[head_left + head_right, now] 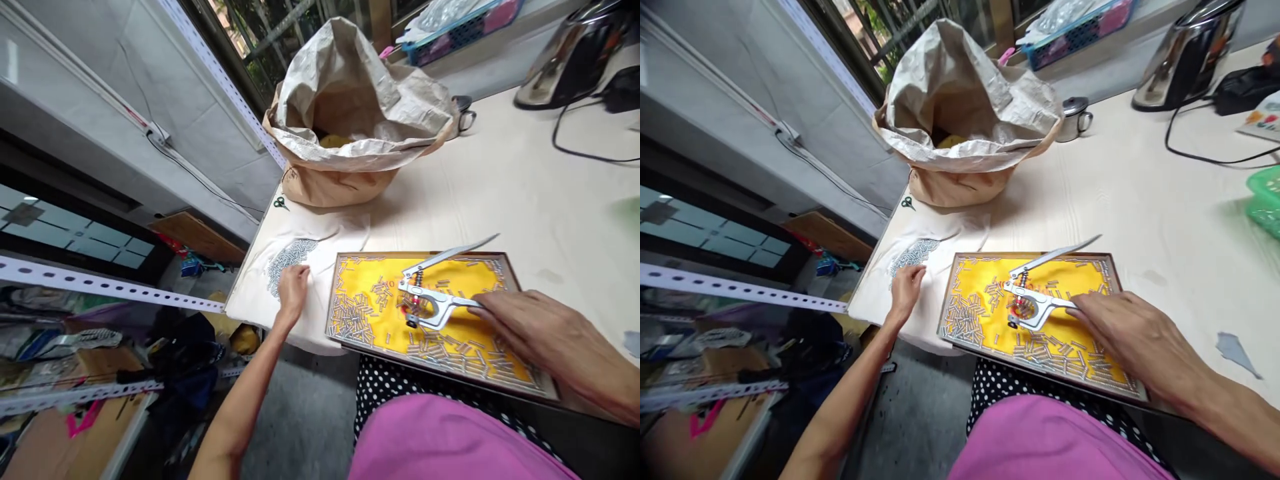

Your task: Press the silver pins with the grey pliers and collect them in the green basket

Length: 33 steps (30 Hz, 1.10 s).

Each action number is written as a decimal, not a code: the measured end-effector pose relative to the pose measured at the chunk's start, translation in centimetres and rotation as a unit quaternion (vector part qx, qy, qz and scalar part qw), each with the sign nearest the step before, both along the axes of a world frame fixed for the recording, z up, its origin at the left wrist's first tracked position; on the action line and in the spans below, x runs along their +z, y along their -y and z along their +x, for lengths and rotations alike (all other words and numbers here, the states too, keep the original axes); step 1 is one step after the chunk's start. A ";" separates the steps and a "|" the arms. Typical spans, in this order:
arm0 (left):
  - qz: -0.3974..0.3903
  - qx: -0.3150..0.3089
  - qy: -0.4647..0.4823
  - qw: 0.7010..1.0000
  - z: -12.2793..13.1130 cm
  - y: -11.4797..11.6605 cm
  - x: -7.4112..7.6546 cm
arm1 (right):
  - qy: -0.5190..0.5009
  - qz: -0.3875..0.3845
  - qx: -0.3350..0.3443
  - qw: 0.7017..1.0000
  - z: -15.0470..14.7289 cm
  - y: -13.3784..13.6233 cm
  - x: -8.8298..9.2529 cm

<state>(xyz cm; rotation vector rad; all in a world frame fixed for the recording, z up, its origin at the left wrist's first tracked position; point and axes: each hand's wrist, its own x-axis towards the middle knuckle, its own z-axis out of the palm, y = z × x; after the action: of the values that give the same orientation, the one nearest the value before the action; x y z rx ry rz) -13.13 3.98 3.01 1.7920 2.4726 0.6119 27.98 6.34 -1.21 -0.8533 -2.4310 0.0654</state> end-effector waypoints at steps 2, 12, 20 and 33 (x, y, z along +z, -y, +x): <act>-0.034 0.029 -0.073 0.996 -3.7 1.6 -1.2 | -0.014 0.006 -0.032 0.999 -0.1 0.5 -0.1; -0.163 -0.057 -0.243 0.955 -7.2 -0.8 -3.4 | -0.029 0.033 -0.031 0.999 -1.9 1.8 -0.2; -0.189 -0.090 -0.249 0.946 -7.8 -0.9 -2.8 | -0.058 0.007 -0.011 0.998 -2.7 2.1 0.8; -0.198 -0.146 -0.207 0.947 -7.1 -3.0 -2.0 | -0.054 -0.059 0.013 0.997 -3.1 3.1 0.7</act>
<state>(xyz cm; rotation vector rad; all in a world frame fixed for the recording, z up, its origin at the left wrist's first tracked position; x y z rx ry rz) -20.20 7.01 1.05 2.2072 2.2419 -0.2919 24.88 3.19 -0.49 -0.8478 -2.3551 0.2599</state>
